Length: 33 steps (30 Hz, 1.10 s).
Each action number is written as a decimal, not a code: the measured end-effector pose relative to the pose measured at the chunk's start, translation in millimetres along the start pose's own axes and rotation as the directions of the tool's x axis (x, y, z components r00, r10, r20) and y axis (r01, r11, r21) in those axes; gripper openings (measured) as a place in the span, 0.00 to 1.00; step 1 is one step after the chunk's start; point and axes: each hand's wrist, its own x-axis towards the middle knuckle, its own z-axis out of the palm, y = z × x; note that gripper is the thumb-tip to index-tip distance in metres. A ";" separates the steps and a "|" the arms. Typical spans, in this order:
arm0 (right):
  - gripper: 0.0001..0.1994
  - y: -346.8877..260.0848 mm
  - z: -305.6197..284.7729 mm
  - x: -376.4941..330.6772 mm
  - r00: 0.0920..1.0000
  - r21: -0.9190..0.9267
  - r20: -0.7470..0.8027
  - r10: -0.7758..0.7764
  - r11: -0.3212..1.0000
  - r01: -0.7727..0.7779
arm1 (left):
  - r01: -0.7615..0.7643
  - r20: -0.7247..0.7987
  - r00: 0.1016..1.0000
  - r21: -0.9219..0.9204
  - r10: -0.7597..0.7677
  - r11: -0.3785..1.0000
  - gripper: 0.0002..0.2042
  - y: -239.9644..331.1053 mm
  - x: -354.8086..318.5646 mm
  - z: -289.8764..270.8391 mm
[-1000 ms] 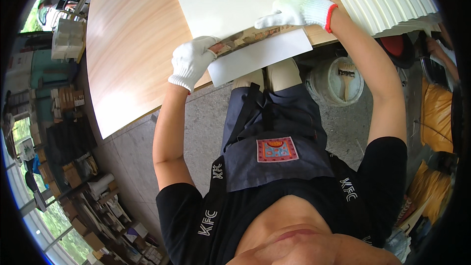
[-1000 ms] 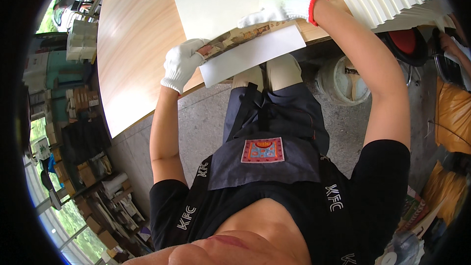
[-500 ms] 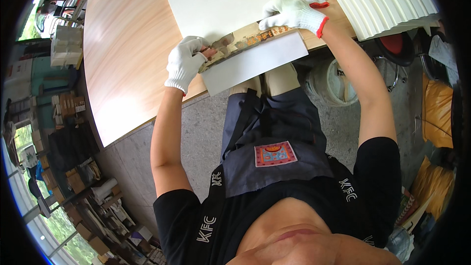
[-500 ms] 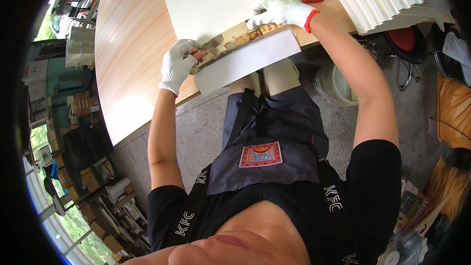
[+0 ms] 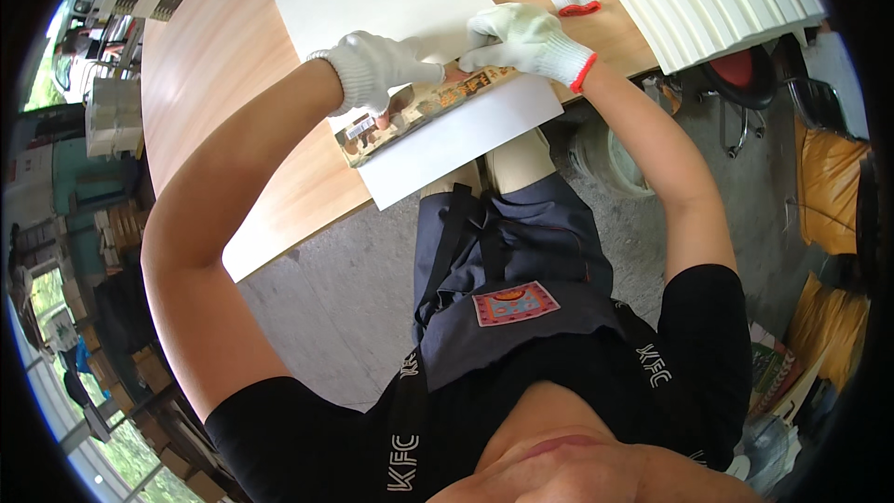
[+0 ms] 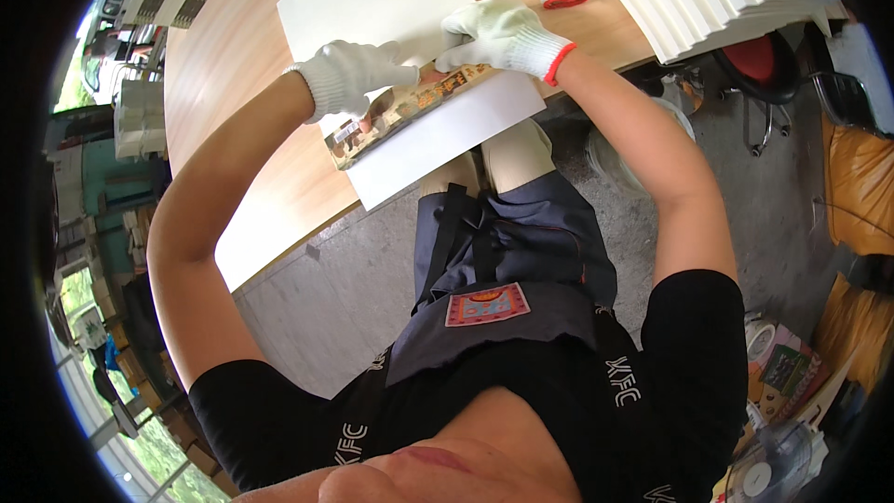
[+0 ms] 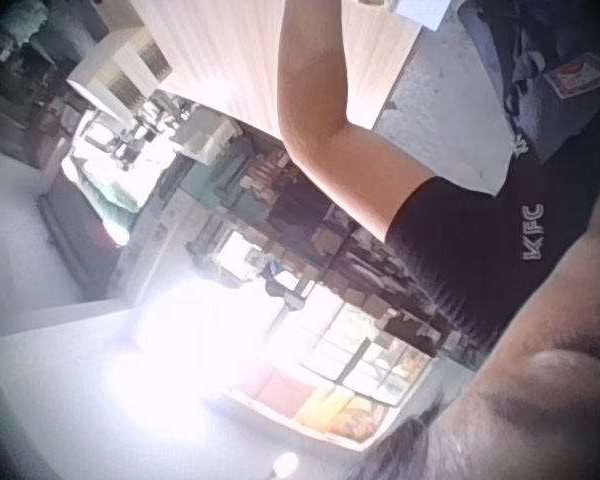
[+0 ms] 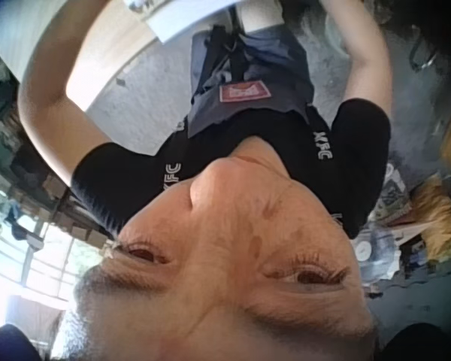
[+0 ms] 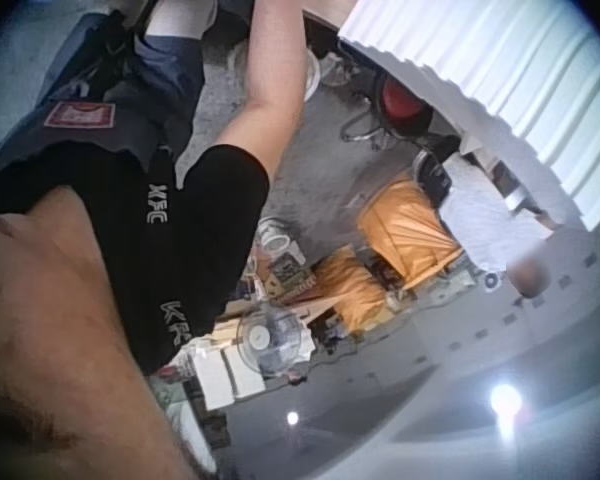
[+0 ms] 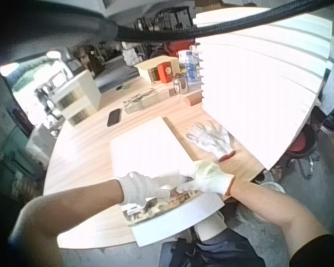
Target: The person applies a white substance to the edges of a stack of wooden panels using a brush, then picks up and aligns the individual panels by hand on a wooden table.
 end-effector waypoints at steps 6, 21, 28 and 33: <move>0.21 43.7 -29.8 -2.8 0.870 -0.448 -0.493 -0.021 0.863 -0.233 | 0.078 0.131 0.989 -0.110 -0.063 0.991 0.37 5.5 8.1 -5.4; 0.06 -9.1 5.3 -28.3 0.712 -0.417 -0.011 -0.702 0.650 0.635 | 0.074 0.170 0.983 -0.001 -0.073 0.997 0.48 -6.4 29.2 -0.9; 0.10 -130.5 98.8 25.9 0.752 -0.315 0.174 -0.636 0.687 0.654 | 0.217 0.025 0.973 -0.448 -0.231 0.867 0.42 -23.3 27.3 1.2; 0.15 -137.0 126.5 28.7 0.670 -0.393 -0.150 -0.727 0.666 0.634 | 0.152 -0.001 0.981 -0.630 -0.196 0.762 0.49 -19.1 8.7 -2.5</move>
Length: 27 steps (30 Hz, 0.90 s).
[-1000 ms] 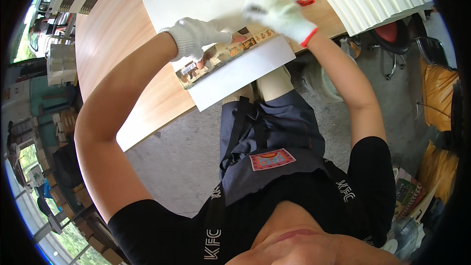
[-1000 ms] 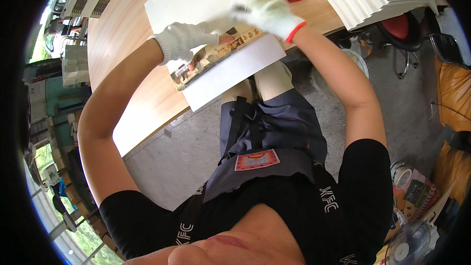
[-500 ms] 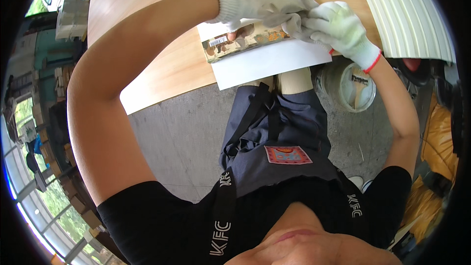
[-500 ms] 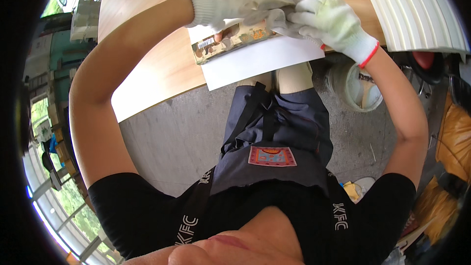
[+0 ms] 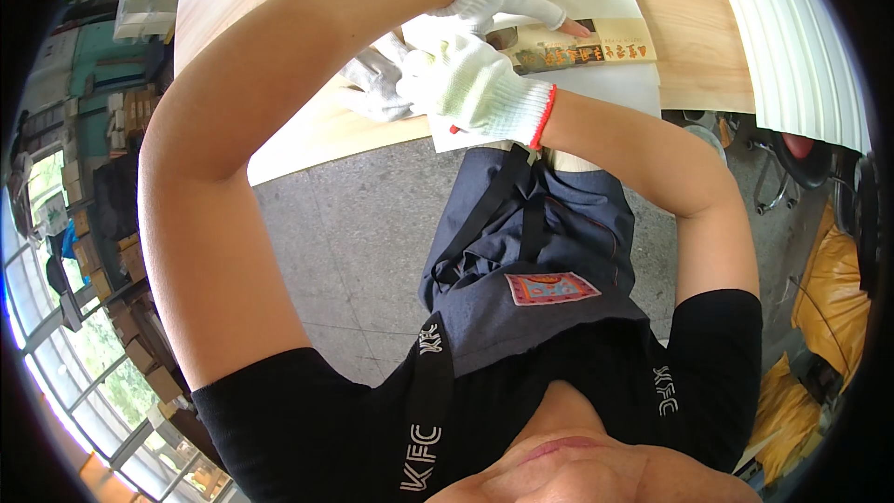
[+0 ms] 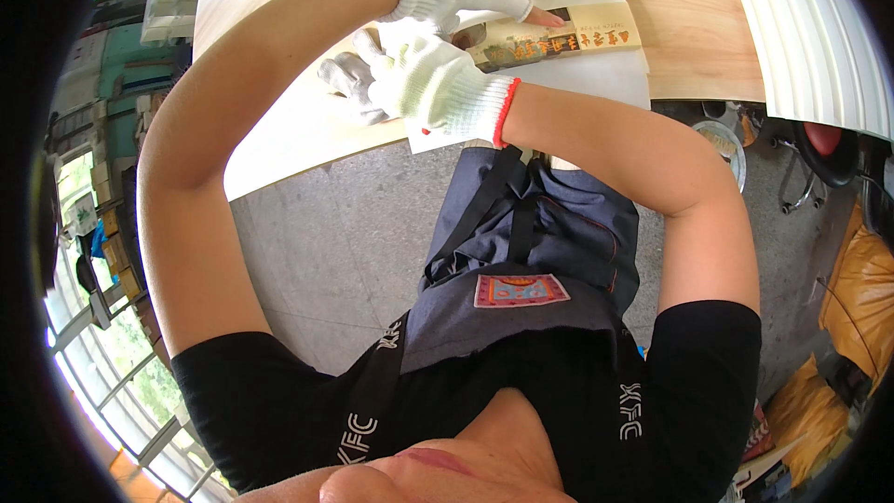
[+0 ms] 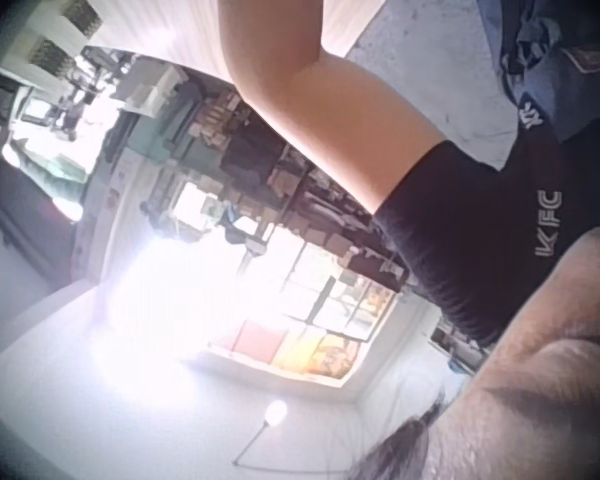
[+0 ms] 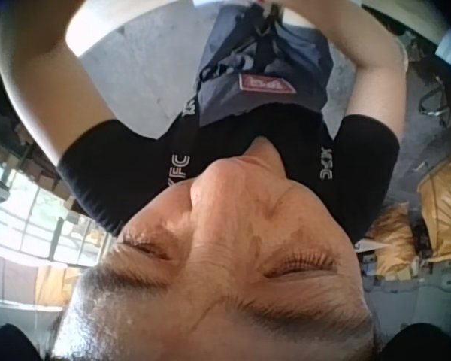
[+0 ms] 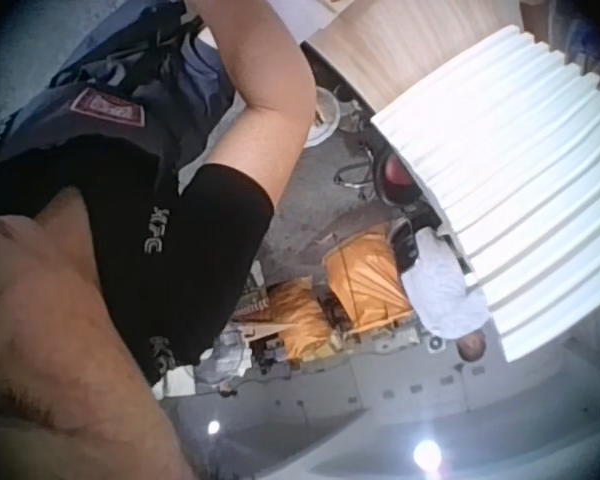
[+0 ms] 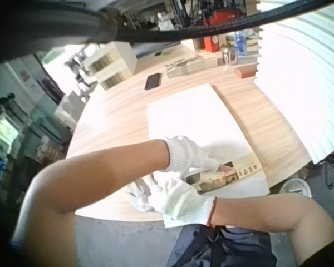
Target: The person applies a white substance to the edges of a stack of wooden panels using a brush, then picks up and aligns the individual panels by hand on a wooden table.
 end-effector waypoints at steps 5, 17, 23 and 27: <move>0.15 27.5 -40.1 -16.7 0.891 0.333 0.445 0.085 0.908 -0.253 | 0.089 0.057 0.994 0.087 -0.094 0.992 0.44 1.2 10.2 4.1; 0.16 9.7 -10.0 -10.2 0.998 0.098 -0.059 0.037 0.995 -0.031 | -0.211 0.042 0.973 0.576 0.229 0.790 0.29 -4.9 18.9 18.9; 0.07 87.3 -87.0 -100.3 0.981 0.211 0.143 0.134 0.964 -0.163 | -0.134 0.092 0.991 0.678 0.098 0.723 0.34 -11.1 36.5 20.9; 0.16 118.1 -128.5 -173.4 0.977 -0.218 0.063 0.202 0.959 -0.184 | -0.157 0.106 0.987 0.561 0.117 0.813 0.31 -4.8 34.8 11.9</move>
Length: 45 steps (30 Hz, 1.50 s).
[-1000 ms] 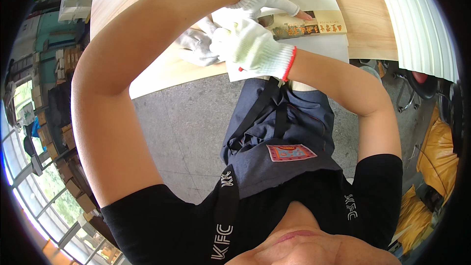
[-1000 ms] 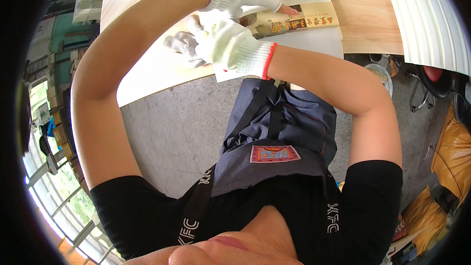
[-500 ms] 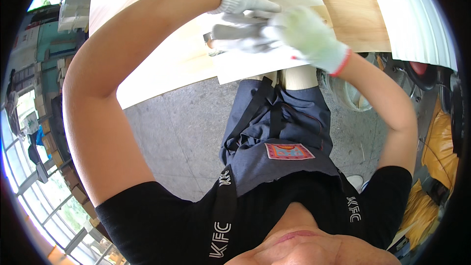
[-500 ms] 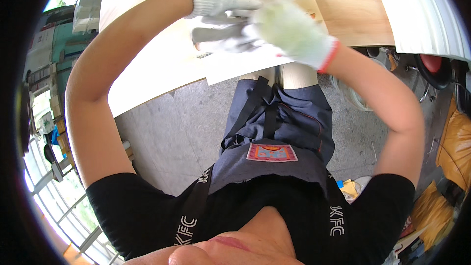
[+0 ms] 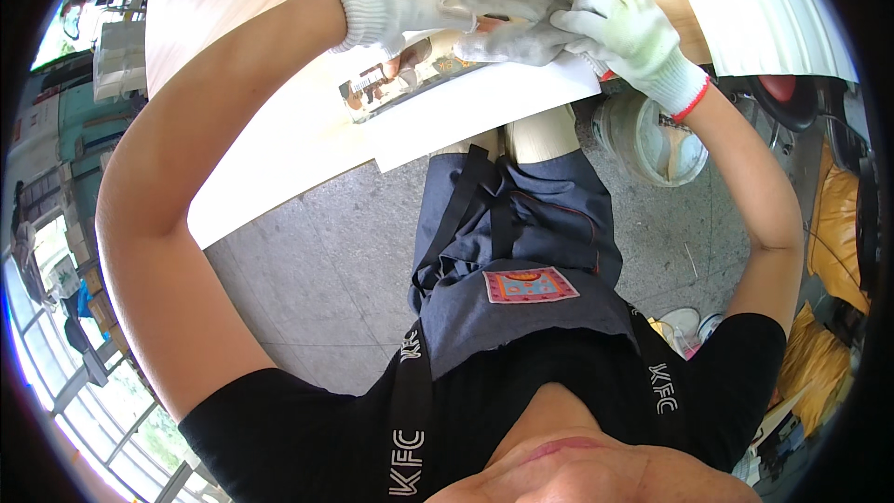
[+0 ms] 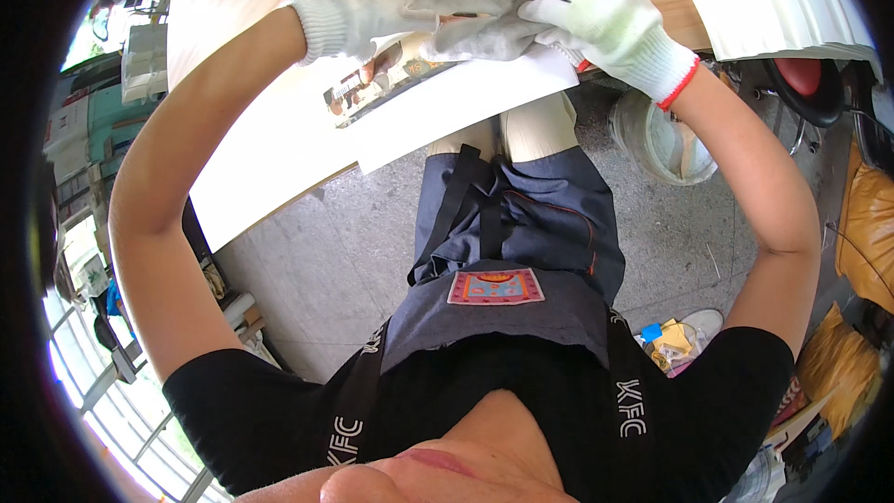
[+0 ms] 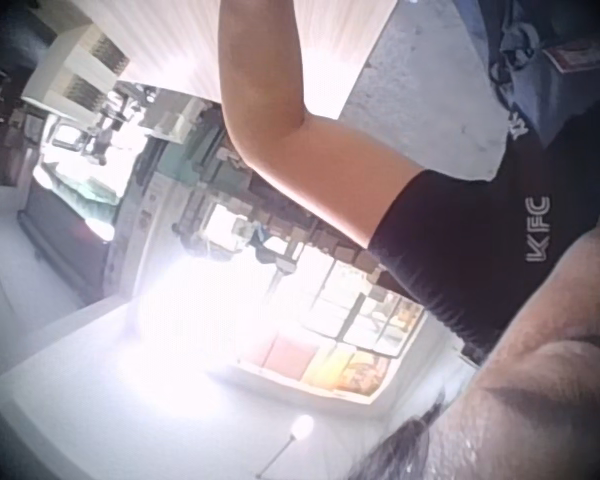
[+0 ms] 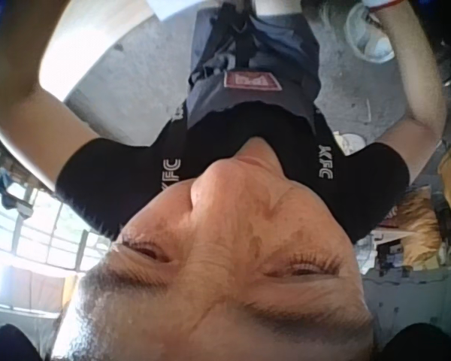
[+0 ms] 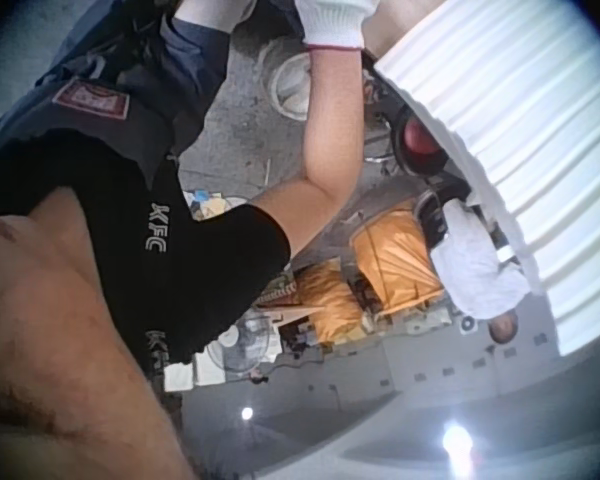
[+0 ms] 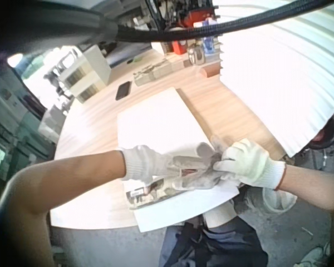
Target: The person applies a white substance to the edges of a stack of wooden panels using a brush, then picks up and aligns the individual panels by hand on a wooden table.
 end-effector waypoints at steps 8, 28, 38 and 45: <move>0.04 -87.6 0.4 94.6 0.934 0.167 0.355 -0.050 0.986 -0.011 | 0.337 0.180 0.941 -0.563 -0.286 0.755 0.25 5.6 -24.9 -11.9; 0.14 21.6 -4.4 -17.1 0.999 -0.063 0.036 0.028 0.998 -0.026 | -0.048 -0.030 0.998 0.256 0.057 0.965 0.44 17.0 -24.0 -0.1; 0.20 -20.1 -21.0 11.4 0.966 -0.229 0.015 0.260 0.941 -0.250 | -0.025 -0.797 0.600 -0.096 -0.062 0.995 0.29 101.7 -69.2 72.5; 0.22 -9.0 4.4 14.3 0.929 -0.105 0.349 0.123 0.990 -0.091 | -0.550 0.105 0.834 0.092 -0.541 -0.830 0.30 160.4 -101.9 132.5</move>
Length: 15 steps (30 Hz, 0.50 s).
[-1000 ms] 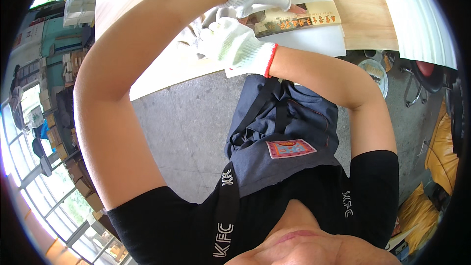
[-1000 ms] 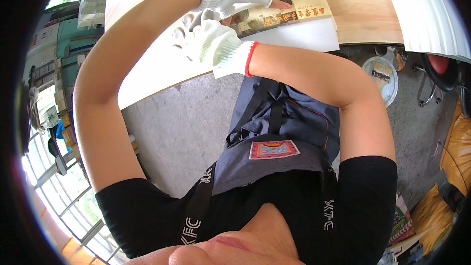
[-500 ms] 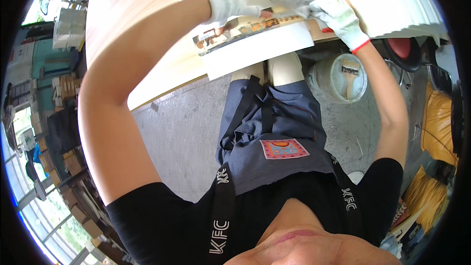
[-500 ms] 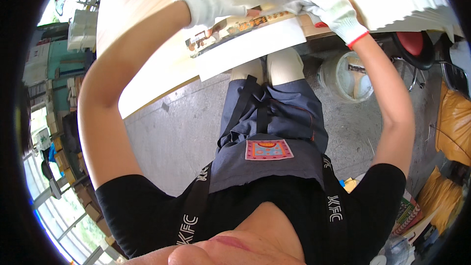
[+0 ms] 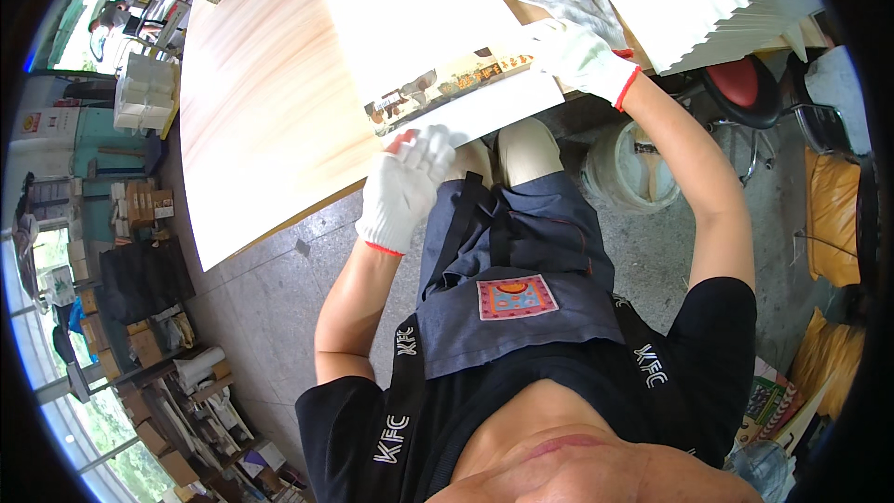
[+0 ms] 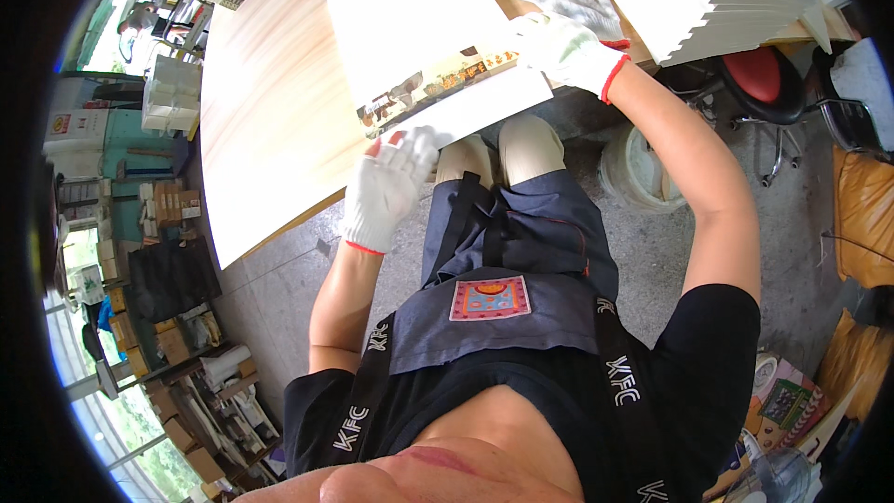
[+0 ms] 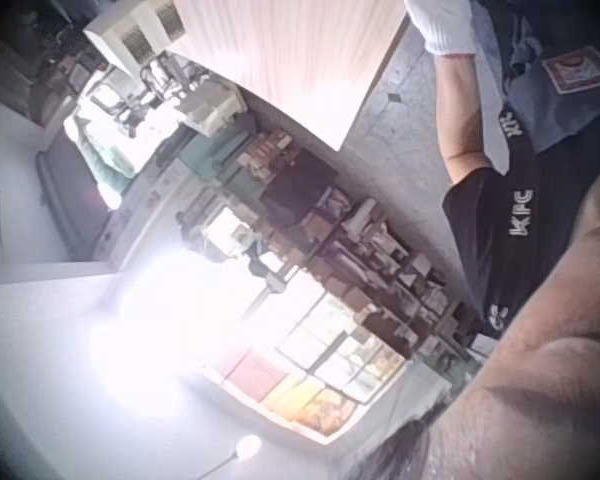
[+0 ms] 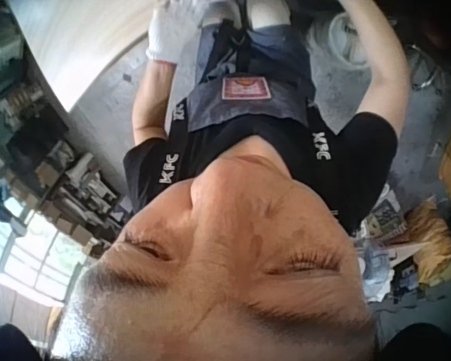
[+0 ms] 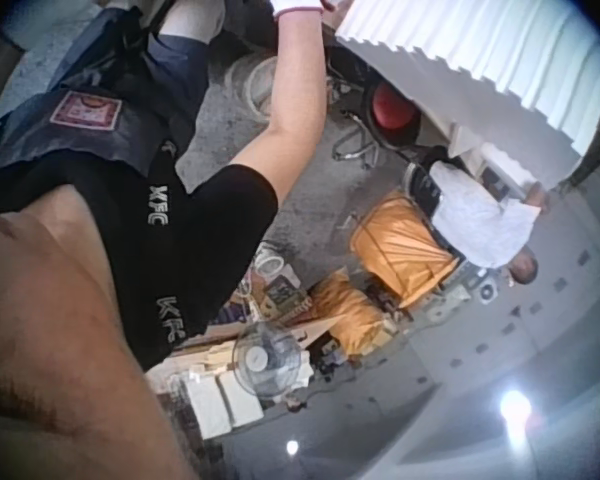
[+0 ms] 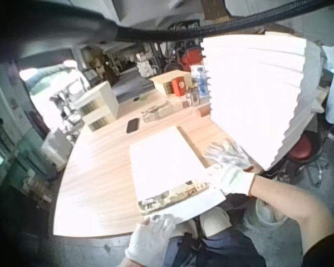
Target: The person applies a white substance to the edges of a stack of wooden panels using a brush, then picks up and aligns the individual panels by hand on a wooden table.
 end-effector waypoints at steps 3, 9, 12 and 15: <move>0.24 9.5 1.2 0.9 0.998 -0.046 -0.006 0.062 0.997 -0.062 | -0.151 0.111 0.982 0.001 0.150 0.989 0.27 4.9 10.7 -4.8; 0.30 4.7 -23.2 6.4 0.889 -0.121 -0.065 0.453 0.881 -0.458 | -0.155 -0.040 0.988 -0.155 0.151 0.976 0.13 14.1 48.0 10.5; 0.27 7.7 -29.0 20.6 0.870 -0.149 0.094 0.483 0.871 -0.467 | -0.178 0.026 0.983 -0.101 0.182 0.979 0.14 18.2 72.4 13.2; 0.24 14.2 -27.2 46.6 0.890 0.089 0.175 0.421 0.894 -0.440 | -0.178 0.091 0.978 -0.105 0.188 0.978 0.13 25.8 86.4 14.5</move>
